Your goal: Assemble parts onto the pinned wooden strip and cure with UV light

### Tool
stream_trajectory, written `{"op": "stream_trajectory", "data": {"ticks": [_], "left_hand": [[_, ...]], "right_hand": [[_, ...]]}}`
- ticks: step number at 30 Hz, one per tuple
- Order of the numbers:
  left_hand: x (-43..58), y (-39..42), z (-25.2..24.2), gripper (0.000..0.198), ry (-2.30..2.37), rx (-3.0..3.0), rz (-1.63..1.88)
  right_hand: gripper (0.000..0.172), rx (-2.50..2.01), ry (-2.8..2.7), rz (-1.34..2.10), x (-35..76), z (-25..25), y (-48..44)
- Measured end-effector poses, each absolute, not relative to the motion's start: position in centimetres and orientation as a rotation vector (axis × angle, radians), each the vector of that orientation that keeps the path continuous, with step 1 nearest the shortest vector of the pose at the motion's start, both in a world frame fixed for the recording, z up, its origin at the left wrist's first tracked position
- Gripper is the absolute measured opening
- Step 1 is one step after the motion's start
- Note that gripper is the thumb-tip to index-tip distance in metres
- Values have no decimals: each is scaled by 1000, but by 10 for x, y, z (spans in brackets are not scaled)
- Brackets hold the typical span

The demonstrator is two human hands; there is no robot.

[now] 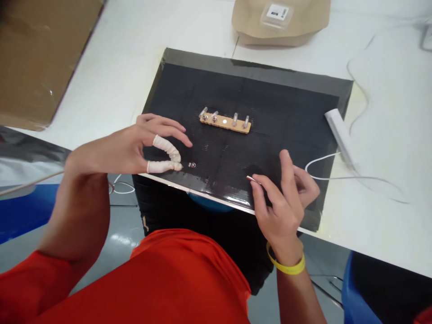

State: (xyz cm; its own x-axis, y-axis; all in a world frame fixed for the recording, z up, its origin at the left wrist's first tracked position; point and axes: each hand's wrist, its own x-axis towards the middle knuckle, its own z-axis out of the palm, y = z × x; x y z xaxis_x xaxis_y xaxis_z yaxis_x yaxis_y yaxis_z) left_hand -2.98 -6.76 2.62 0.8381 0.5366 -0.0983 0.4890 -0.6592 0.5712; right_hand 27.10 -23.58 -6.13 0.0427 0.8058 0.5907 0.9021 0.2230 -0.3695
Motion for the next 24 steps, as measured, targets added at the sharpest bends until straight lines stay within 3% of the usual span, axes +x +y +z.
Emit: {"op": "stream_trajectory", "data": {"ticks": [6, 24], "left_hand": [[-17, -60, 32, 22, 745, 2314, -74], [0, -48, 21, 30, 727, 2308, -165]], "right_hand": [[26, -1620, -1792, -163, 271, -60, -237], [29, -1617, -1809, -148, 271, -58, -238]]}}
